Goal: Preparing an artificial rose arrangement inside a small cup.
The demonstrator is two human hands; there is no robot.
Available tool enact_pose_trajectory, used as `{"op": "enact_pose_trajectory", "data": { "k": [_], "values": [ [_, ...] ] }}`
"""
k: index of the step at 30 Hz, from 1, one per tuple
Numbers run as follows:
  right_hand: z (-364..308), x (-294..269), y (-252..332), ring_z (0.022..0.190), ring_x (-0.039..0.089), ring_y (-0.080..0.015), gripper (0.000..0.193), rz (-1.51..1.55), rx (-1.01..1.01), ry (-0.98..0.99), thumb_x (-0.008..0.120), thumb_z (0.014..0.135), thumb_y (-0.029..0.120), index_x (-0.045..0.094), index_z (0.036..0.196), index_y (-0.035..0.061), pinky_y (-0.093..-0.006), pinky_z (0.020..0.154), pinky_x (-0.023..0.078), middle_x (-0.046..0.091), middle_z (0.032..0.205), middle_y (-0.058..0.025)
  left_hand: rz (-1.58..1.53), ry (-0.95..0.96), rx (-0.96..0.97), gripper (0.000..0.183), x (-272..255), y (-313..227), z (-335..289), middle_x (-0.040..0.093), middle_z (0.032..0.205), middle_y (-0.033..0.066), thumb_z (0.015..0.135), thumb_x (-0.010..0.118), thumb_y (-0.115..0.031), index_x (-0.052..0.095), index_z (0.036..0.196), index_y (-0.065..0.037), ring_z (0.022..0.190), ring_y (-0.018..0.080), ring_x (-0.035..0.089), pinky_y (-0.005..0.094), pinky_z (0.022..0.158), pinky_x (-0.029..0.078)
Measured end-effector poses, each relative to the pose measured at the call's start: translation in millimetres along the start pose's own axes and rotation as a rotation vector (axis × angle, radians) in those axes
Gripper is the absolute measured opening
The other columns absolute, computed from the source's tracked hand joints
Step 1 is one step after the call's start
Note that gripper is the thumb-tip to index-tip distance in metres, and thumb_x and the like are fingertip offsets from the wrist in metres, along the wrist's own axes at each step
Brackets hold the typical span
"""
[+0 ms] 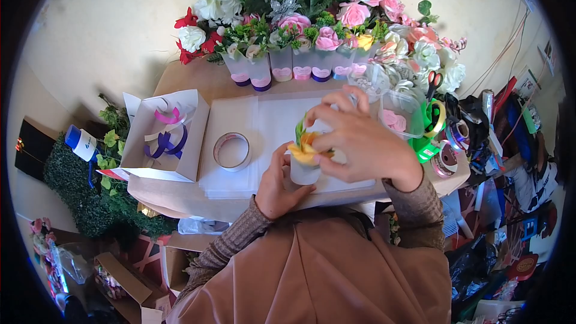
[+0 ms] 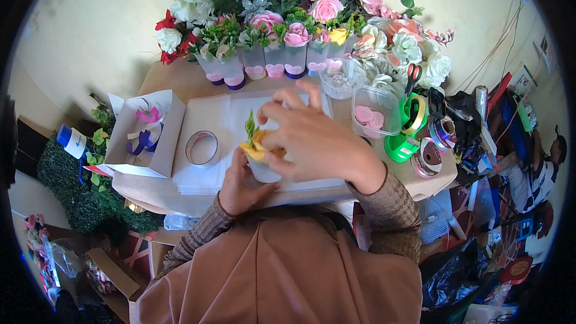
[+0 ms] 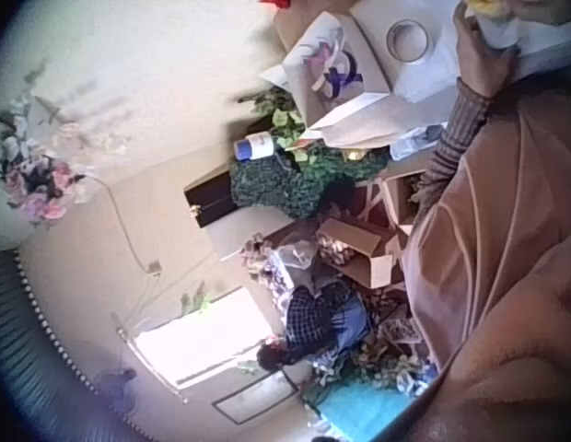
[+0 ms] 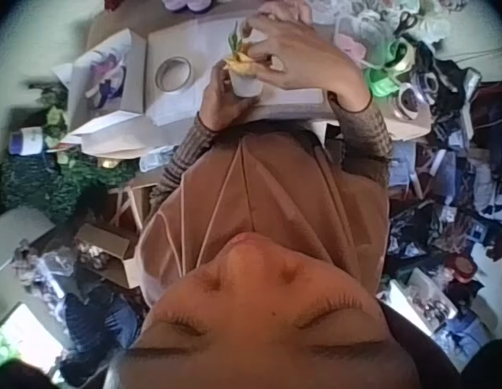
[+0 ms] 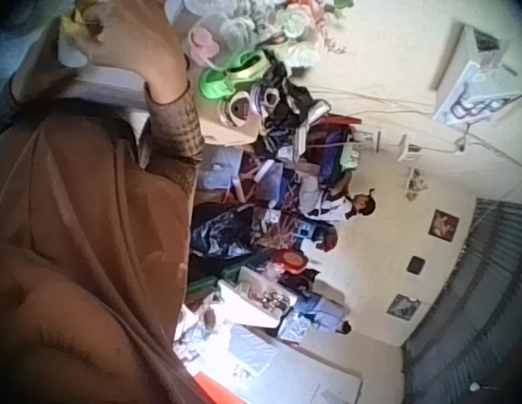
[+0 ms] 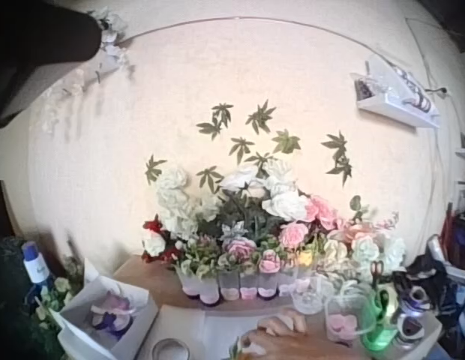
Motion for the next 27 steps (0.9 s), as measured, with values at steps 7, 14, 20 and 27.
{"op": "enact_pose_trajectory", "data": {
  "k": [7,14,20,27],
  "values": [
    [1,-45,-51,0.101,0.047,-0.0246,0.009,0.244,0.05,-0.205,0.062,0.075,0.01,0.062,0.077,0.0016,-0.0368,0.09,0.032,0.054,0.104,-0.0101,-0.777,-0.189,-0.031,0.08,-21,-26,2,0.043,0.12,0.0143,0.065,0.076,0.007,0.027,0.127,-0.008,0.107,0.0245,0.054,0.0396,0.093,0.049],
    [-2,-33,-73,0.094,0.047,-0.024,0.013,0.449,0.126,-0.348,0.062,0.079,0.013,0.062,0.082,0.0,-0.0343,0.084,0.036,0.057,0.1,-0.0099,-0.85,-0.353,-0.051,0.052,-23,-13,1,0.052,0.114,0.013,0.072,0.07,0.008,0.041,0.113,-0.002,0.106,0.0208,0.055,0.034,0.09,0.05],
    [1,-32,-71,0.096,0.047,-0.0236,0.016,0.442,0.131,-0.345,0.062,0.081,0.016,0.062,0.084,0.0004,-0.0343,0.087,0.034,0.057,0.101,-0.0093,-0.926,-0.409,-0.032,0.038,-22,-5,-3,0.06,0.103,0.0109,0.074,0.069,0.008,0.047,0.104,0.0,0.097,0.0169,0.058,0.0296,0.085,0.05],
    [5,-32,-70,0.098,0.047,-0.0218,0.018,0.429,0.166,-0.317,0.064,0.081,0.019,0.065,0.086,0.0014,-0.0331,0.089,0.033,0.055,0.095,-0.0079,-0.931,-0.417,0.004,0.024,-24,-12,-1,0.061,0.098,0.0091,0.079,0.066,0.004,0.054,0.1,0.001,0.092,0.016,0.06,0.03,0.084,0.05]
  ]
}}
Point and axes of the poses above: each hand's wrist, its own z-axis towards the middle knuckle, its own x-axis out of the palm, y = z × x, the point moved 6 cm from there along z, towards the middle knuckle
